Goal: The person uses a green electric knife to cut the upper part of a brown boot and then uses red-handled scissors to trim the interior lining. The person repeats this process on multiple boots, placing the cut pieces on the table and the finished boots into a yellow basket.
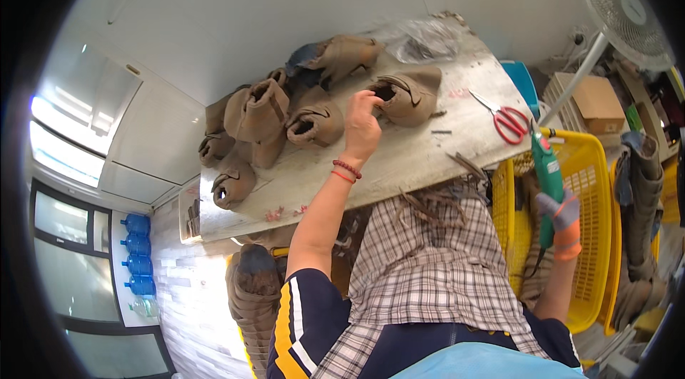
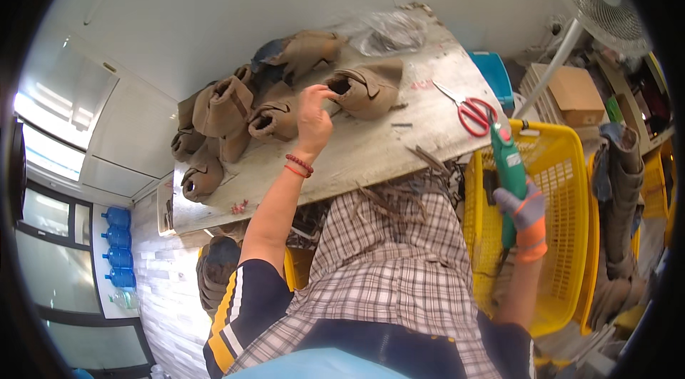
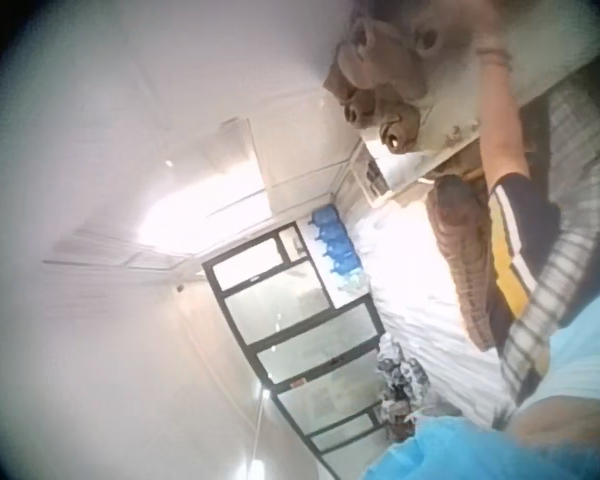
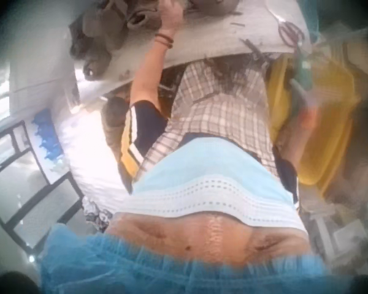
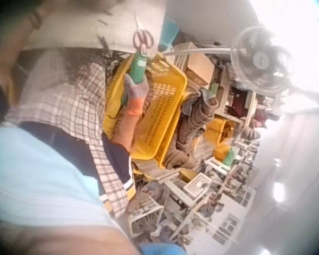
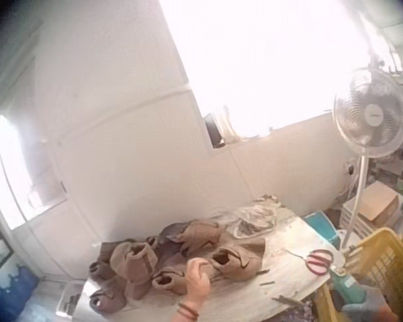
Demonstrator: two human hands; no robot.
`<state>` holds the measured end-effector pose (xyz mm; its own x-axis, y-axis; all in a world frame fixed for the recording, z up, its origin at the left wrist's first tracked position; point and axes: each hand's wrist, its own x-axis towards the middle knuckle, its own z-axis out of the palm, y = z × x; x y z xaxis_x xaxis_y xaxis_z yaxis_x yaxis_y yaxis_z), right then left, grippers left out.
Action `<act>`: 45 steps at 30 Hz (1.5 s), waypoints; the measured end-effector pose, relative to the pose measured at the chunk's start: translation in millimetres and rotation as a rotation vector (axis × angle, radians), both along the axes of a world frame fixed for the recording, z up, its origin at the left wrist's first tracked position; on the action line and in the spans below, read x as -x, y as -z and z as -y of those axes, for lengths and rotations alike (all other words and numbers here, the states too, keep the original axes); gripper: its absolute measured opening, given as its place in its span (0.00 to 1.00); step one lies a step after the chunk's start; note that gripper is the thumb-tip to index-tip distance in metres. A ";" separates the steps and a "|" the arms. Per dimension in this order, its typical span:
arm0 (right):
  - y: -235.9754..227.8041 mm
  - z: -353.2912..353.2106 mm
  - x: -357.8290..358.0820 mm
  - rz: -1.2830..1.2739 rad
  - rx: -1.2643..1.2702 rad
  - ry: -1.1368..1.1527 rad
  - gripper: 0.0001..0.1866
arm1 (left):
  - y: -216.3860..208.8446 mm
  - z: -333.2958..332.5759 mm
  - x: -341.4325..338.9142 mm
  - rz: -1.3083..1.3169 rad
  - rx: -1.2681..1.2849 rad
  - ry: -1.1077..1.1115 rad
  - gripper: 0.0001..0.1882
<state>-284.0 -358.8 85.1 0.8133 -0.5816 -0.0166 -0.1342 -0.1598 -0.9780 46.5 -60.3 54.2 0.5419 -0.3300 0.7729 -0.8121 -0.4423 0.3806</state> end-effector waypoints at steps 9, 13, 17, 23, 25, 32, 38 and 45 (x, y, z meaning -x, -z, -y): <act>44.7 -26.1 -3.7 0.042 -0.068 -0.150 0.27 | -89.2 -41.1 -108.3 -0.016 -0.034 -0.786 0.33; 52.8 -39.7 7.0 0.038 -0.003 -0.133 0.25 | -98.1 -42.2 -130.9 -0.417 -0.305 -0.726 0.40; 63.8 -45.1 16.8 0.011 0.045 -0.106 0.26 | -99.1 -48.0 -134.0 -0.206 -0.213 -0.600 0.24; 59.3 -45.4 22.3 0.060 0.000 -0.070 0.26 | -173.5 -77.1 -84.4 0.170 -0.067 -0.260 0.21; 58.4 -44.9 27.2 0.049 0.026 -0.049 0.26 | -209.7 -84.1 -34.2 0.164 -0.121 -0.120 0.20; 57.6 -46.0 45.2 0.055 0.033 -0.009 0.23 | -218.0 -103.8 105.6 -0.023 -0.585 0.389 0.22; 51.9 -51.7 41.3 0.048 0.006 -0.030 0.22 | -99.0 -80.5 74.1 0.120 -1.075 0.692 0.18; 57.0 -53.2 33.7 0.016 0.070 -0.067 0.22 | -94.2 -85.8 13.7 0.350 -0.668 0.122 0.15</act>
<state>-317.8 -305.5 28.1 0.8504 -0.5249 0.0359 -0.1049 -0.2359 -0.9661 32.8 25.5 148.4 0.2318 -0.8296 0.5079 -0.8938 -0.3877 -0.2253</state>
